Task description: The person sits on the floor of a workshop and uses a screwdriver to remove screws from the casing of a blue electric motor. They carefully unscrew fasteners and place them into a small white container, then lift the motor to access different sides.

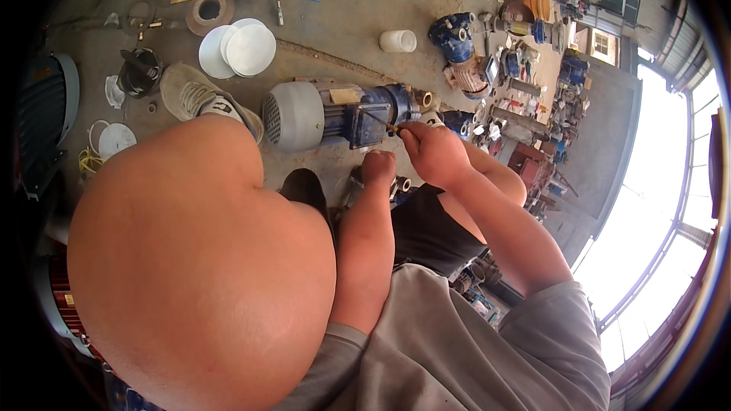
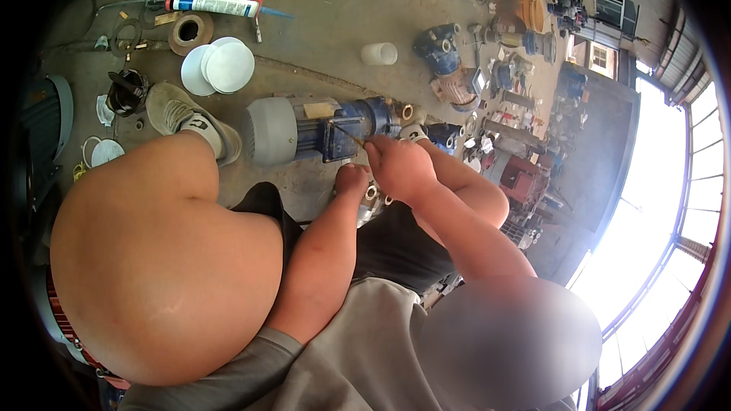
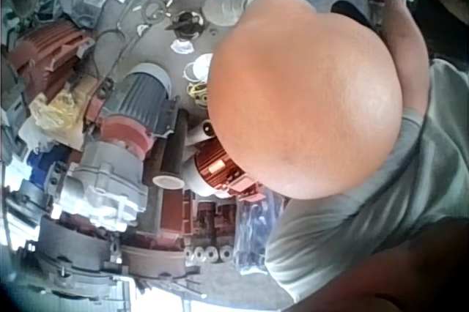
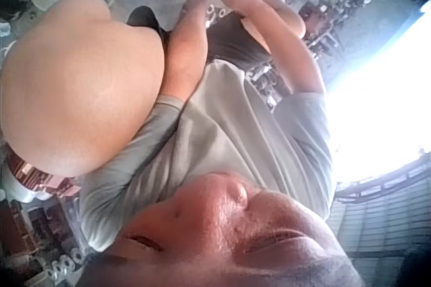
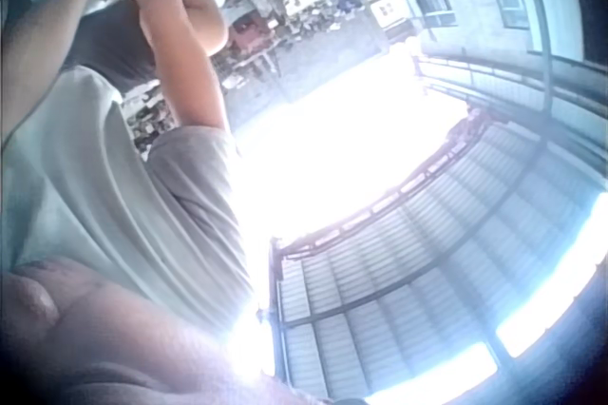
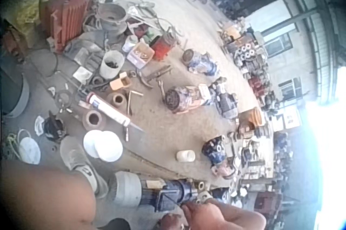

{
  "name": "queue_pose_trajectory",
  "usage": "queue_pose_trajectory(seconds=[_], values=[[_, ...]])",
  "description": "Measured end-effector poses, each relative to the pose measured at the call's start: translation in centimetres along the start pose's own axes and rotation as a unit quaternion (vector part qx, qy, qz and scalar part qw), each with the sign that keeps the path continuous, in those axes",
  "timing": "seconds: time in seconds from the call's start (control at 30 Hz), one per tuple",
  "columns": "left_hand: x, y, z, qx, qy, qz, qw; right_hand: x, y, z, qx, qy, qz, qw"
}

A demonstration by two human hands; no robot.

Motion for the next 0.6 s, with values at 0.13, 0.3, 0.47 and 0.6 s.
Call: queue_pose_trajectory(seconds=[0.13, 0.3, 0.47, 0.6], values=[[-0.4, 0.7, -1.3, 0.001, -0.023, 0.0, 1.0, -1.3, -1.5, 1.9, -0.089, 0.116, 0.031, 0.989], [-0.9, 1.0, -2.0, 0.007, -0.038, -0.006, 0.999, -2.1, -2.3, 5.0, -0.203, 0.23, 0.083, 0.948], [-2.0, 1.6, -2.9, 0.021, -0.064, -0.016, 0.998, 0.0, -2.3, 2.8, -0.102, 0.142, 0.133, 0.976], [-2.0, 2.8, -3.8, 0.011, -0.083, -0.011, 0.996, 0.8, -2.3, 0.7, -0.094, 0.037, 0.118, 0.988]])
Point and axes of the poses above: each hand's wrist, its own y-axis away from the middle knuckle, its own x-axis out of the palm, z = x × y, the point moved 9 cm from there along -y, towards the middle knuckle, and after that the axes turned 3 degrees about -z, right-handed, at the moved point
